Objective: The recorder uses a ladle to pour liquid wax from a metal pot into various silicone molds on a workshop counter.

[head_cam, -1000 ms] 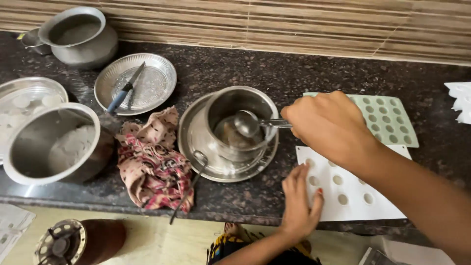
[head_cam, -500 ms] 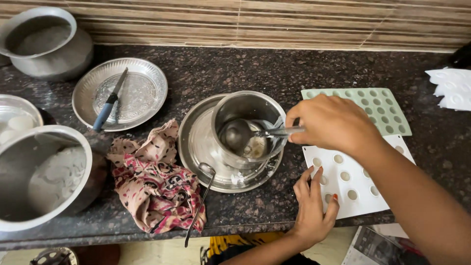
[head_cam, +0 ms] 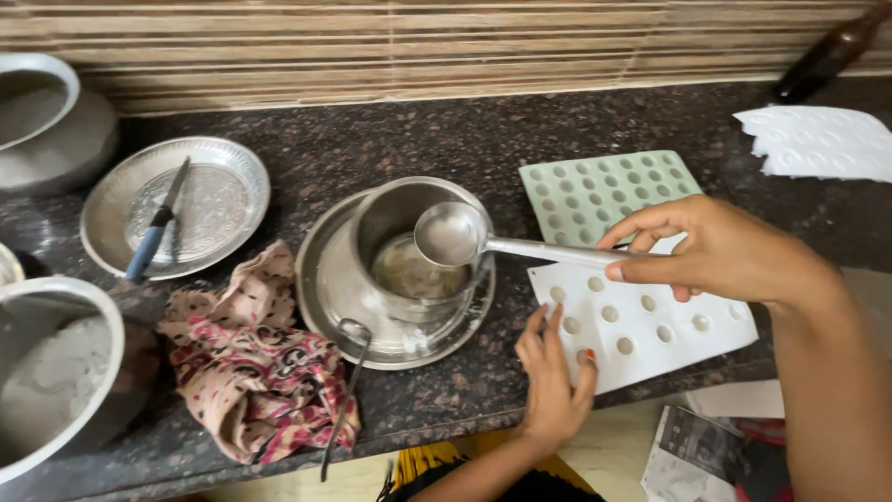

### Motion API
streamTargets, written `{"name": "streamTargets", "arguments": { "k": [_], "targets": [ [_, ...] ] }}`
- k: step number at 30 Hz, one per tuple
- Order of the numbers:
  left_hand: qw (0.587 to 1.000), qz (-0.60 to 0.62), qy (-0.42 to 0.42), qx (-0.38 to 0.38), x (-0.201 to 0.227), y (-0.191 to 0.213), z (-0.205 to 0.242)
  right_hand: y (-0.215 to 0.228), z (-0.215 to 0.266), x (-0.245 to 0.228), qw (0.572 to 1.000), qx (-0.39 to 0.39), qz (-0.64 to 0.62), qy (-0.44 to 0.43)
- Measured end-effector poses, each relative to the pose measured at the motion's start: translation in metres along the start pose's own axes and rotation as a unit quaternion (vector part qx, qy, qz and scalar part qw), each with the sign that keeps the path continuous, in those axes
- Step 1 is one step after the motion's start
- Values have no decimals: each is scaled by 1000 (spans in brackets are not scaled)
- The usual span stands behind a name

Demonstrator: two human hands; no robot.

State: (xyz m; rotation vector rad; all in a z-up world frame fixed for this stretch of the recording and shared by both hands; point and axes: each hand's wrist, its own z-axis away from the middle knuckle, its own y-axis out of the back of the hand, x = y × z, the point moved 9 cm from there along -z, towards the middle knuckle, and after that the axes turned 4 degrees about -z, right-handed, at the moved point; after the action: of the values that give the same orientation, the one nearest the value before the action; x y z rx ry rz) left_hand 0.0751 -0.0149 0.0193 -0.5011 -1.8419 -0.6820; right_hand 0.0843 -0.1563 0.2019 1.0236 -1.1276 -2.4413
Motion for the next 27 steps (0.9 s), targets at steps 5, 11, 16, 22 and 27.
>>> {"name": "streamTargets", "arguments": {
  "k": [5,11,16,22,27],
  "targets": [
    [997,-43,-28,50,0,2,2,34,33,58,996,38,-80,-16],
    [994,-88,-15,64,-7,-1,-1,73,77,174,982,107,-149,-34],
    [970,-201,15,134,2,-6,-1,80,113,299,961,172,-168,-137],
    [934,-281,-14,220,32,-15,6,60,112,408,939,220,-208,-164],
    [911,-318,-15,262,28,-20,13,63,108,413,946,219,-187,-147]
  ]
}}
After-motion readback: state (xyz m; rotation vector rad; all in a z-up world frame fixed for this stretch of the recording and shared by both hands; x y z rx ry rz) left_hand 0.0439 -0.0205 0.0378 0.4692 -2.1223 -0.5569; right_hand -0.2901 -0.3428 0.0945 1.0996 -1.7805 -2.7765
